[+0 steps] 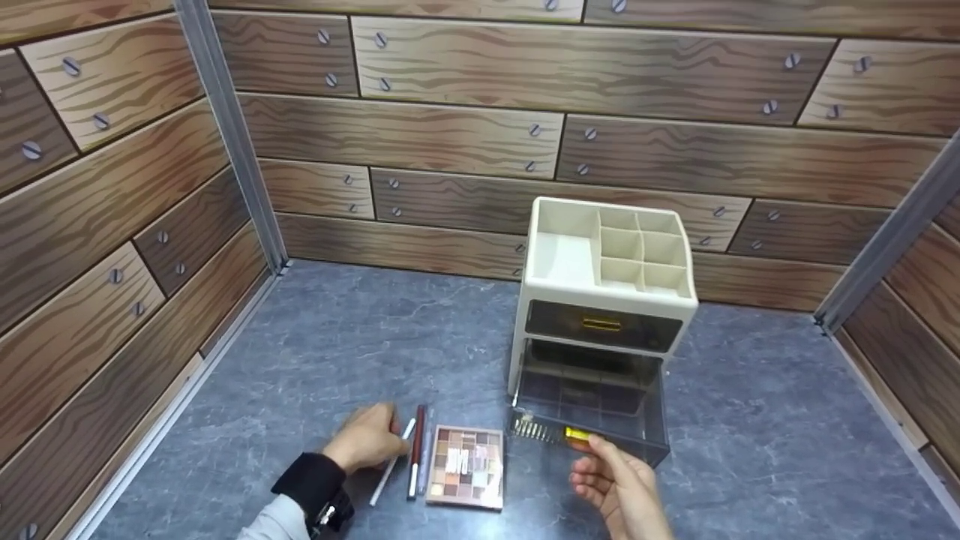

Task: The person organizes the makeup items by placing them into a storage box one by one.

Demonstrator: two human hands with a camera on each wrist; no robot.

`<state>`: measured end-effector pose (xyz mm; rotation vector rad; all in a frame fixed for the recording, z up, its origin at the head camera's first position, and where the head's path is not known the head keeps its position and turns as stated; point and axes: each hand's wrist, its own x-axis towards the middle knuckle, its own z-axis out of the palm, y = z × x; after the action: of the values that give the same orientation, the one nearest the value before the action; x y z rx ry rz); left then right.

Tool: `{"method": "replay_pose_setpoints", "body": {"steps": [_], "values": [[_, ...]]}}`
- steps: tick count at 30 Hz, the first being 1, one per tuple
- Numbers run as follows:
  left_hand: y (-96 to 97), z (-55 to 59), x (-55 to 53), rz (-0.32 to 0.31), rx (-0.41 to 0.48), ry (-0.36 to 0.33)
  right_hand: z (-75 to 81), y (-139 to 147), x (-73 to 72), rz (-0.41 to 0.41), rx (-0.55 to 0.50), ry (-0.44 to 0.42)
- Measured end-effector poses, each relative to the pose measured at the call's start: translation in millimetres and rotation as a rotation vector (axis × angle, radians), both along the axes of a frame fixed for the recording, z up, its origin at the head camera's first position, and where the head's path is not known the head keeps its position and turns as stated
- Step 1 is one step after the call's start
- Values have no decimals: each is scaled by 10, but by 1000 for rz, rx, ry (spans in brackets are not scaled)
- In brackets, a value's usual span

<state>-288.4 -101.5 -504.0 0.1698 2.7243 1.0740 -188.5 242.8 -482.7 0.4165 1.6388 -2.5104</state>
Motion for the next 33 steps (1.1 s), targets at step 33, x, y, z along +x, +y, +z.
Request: {"method": "replay_pose_setpoints", "body": {"steps": [33], "values": [[95, 380, -12, -82, 585, -251, 23, -14, 44, -5, -20, 30]]}}
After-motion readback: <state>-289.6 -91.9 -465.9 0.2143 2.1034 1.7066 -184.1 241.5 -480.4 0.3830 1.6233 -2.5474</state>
